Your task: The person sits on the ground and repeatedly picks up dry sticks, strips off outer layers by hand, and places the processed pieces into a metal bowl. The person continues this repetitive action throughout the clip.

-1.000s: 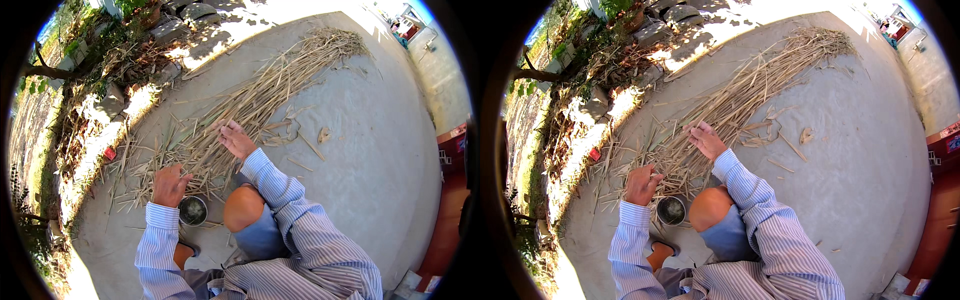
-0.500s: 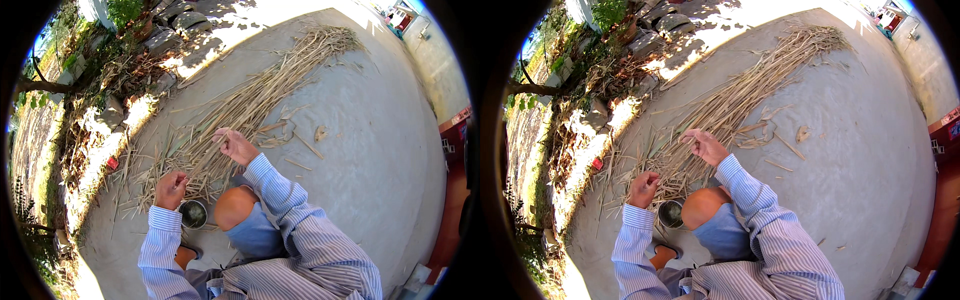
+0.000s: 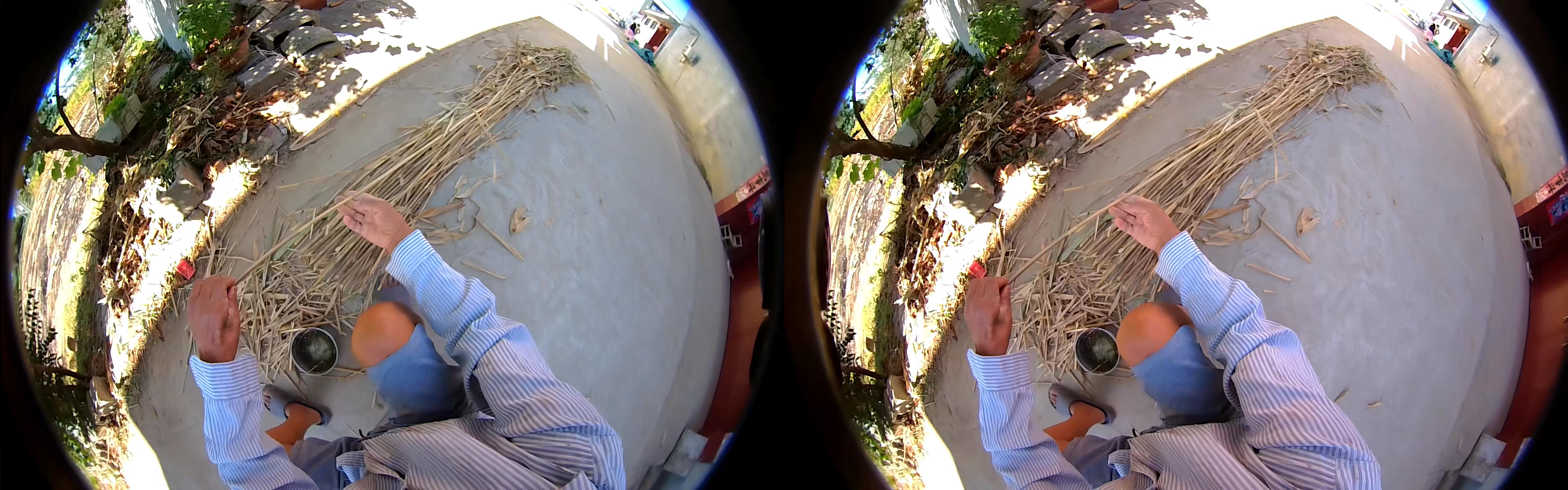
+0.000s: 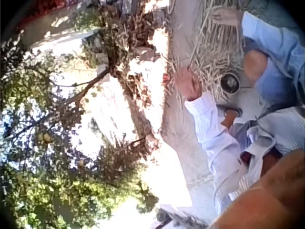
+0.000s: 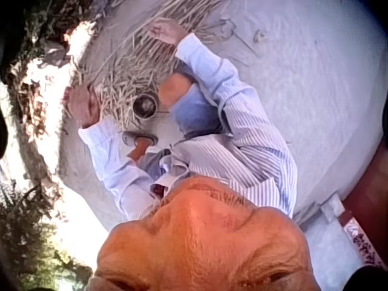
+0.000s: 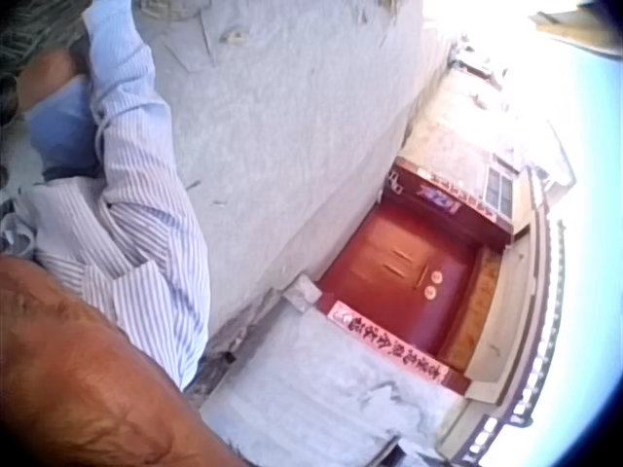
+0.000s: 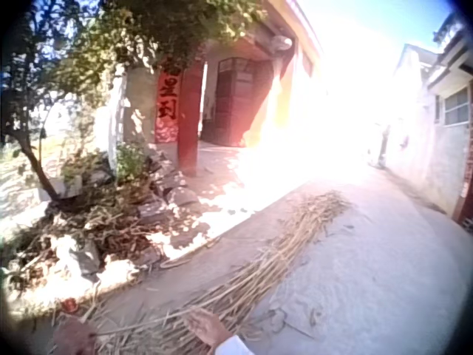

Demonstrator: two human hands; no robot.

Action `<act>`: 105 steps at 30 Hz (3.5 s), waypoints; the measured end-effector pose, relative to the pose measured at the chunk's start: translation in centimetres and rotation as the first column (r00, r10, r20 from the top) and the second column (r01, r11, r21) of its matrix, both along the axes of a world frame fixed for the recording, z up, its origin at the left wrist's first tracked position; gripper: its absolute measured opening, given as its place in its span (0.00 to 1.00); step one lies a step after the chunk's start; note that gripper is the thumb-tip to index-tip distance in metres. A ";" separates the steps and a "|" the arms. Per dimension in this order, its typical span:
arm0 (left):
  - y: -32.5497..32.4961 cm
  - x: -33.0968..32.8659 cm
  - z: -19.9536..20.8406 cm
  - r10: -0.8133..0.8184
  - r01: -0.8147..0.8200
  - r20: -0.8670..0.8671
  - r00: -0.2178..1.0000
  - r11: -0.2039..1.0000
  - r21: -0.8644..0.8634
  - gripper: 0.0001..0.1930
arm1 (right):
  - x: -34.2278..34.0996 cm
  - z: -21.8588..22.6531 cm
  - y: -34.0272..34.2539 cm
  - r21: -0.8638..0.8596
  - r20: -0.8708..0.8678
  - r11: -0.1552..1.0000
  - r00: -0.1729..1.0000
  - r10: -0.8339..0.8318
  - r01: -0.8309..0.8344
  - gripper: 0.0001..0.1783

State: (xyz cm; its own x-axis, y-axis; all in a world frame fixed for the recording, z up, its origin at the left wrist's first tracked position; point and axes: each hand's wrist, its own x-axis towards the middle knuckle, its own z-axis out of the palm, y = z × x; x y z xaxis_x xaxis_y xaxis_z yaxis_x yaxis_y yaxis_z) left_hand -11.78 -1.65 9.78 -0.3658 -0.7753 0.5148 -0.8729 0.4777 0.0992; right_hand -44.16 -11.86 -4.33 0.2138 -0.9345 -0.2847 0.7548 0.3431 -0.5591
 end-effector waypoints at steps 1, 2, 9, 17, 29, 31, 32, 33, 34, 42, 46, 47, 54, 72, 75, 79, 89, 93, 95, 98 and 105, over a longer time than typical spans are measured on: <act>0.4 1.4 -0.6 0.027 -0.027 0.015 1.000 1.000 0.002 0.06 | 0.5 1.7 -0.4 -0.069 0.089 0.998 0.996 -0.009 0.015 0.15; 0.7 2.8 -1.3 0.046 -0.046 0.020 0.999 0.999 0.005 0.06 | 0.2 2.9 -0.9 -0.134 0.169 0.990 0.985 -0.019 0.042 0.14; 7.9 19.2 -5.0 0.448 -0.487 0.244 0.860 0.863 0.135 0.05 | 1.7 7.7 -5.1 -0.283 -0.242 0.959 0.969 -0.042 -0.030 0.11; 6.6 13.3 -1.6 0.245 -0.247 -0.178 0.953 0.969 0.011 0.11 | 13.9 11.4 -1.2 -0.358 -0.359 0.919 0.933 0.029 -0.167 0.14; 5.5 12.6 -3.2 0.213 -0.255 -0.944 0.254 0.956 0.147 0.08 | 20.6 9.0 1.3 -0.304 -0.493 0.936 0.870 0.005 -0.178 0.21; 5.1 13.9 -3.2 0.246 -0.173 -0.969 -0.021 0.954 0.246 0.07 | 21.2 8.8 1.4 -0.308 -0.517 0.934 0.856 -0.004 -0.181 0.22; 5.1 13.9 -3.7 0.297 -0.248 -0.912 0.281 0.941 0.230 0.07 | 22.0 9.4 1.8 -0.316 -0.538 0.930 0.843 -0.013 -0.188 0.23; 5.1 13.9 -4.1 0.342 -0.311 -0.761 0.552 0.931 0.193 0.07 | 22.6 9.5 2.0 -0.325 -0.558 0.925 0.829 -0.021 -0.195 0.23; 5.1 13.7 -4.5 0.373 -0.357 -0.529 0.762 0.924 0.137 0.07 | 23.0 9.1 1.9 -0.310 -0.561 0.927 0.828 0.001 -0.211 0.24; 4.4 11.4 -3.4 0.280 -0.230 -0.958 0.063 0.938 0.259 0.08 | 23.0 8.2 1.4 -0.172 -0.598 0.954 0.796 0.097 -0.245 0.26; 3.6 14.3 -3.8 0.276 -0.345 -0.941 0.198 0.918 0.196 0.09 | 23.4 8.2 1.6 -0.185 -0.622 0.931 0.771 0.136 -0.314 0.27; 3.6 15.1 -3.8 0.338 -0.411 -0.915 0.219 0.883 0.228 0.10 | 23.6 8.2 1.7 -0.171 -0.636 0.933 0.759 0.142 -0.318 0.26; 5.7 23.1 -4.1 0.778 -0.848 -0.369 0.508 0.527 -0.056 0.16 | 22.3 8.1 0.6 -0.177 -0.748 0.943 0.661 0.057 -0.282 0.25; 6.1 22.6 -8.0 0.648 -0.653 0.107 0.754 0.722 0.229 0.09 | 18.2 8.5 -2.5 -0.268 -0.646 0.955 0.758 -0.082 -0.125 0.22; 3.2 15.4 -6.8 0.369 -0.349 -0.282 0.886 0.929 0.119 0.12 | 20.8 8.0 -0.4 -0.302 -0.566 0.928 0.824 0.009 -0.217 0.23; 1.7 12.9 -5.9 0.321 -0.203 -0.426 0.846 0.933 0.298 0.13 | 23.1 8.0 1.5 -0.301 -0.576 0.918 0.817 0.042 -0.259 0.23; 2.7 16.1 -6.8 0.452 -0.328 -0.678 0.580 0.891 0.314 0.14 | 23.5 8.8 1.5 -0.247 -0.656 0.918 0.751 0.078 -0.311 0.25; 2.4 12.8 -6.2 0.247 -0.277 -0.211 0.946 0.953 -0.127 0.15 | 23.4 8.6 1.3 -0.226 -0.635 0.923 0.765 0.103 -0.312 0.28; 2.1 12.6 -7.0 0.252 -0.302 -0.287 0.924 0.942 -0.146 0.13 | 23.5 8.5 1.2 -0.218 -0.624 0.931 0.776 0.097 -0.292 0.28; 2.3 12.1 -6.5 0.293 -0.304 -0.802 0.521 0.941 0.147 0.13 | 23.2 8.0 0.8 -0.208 -0.650 0.936 0.755 0.084 -0.283 0.28; 3.1 16.5 -3.7 0.668 -0.678 -0.153 0.728 0.670 -0.301 0.20 | 24.3 8.4 2.0 -0.208 -0.645 0.919 0.753 0.128 -0.334 0.25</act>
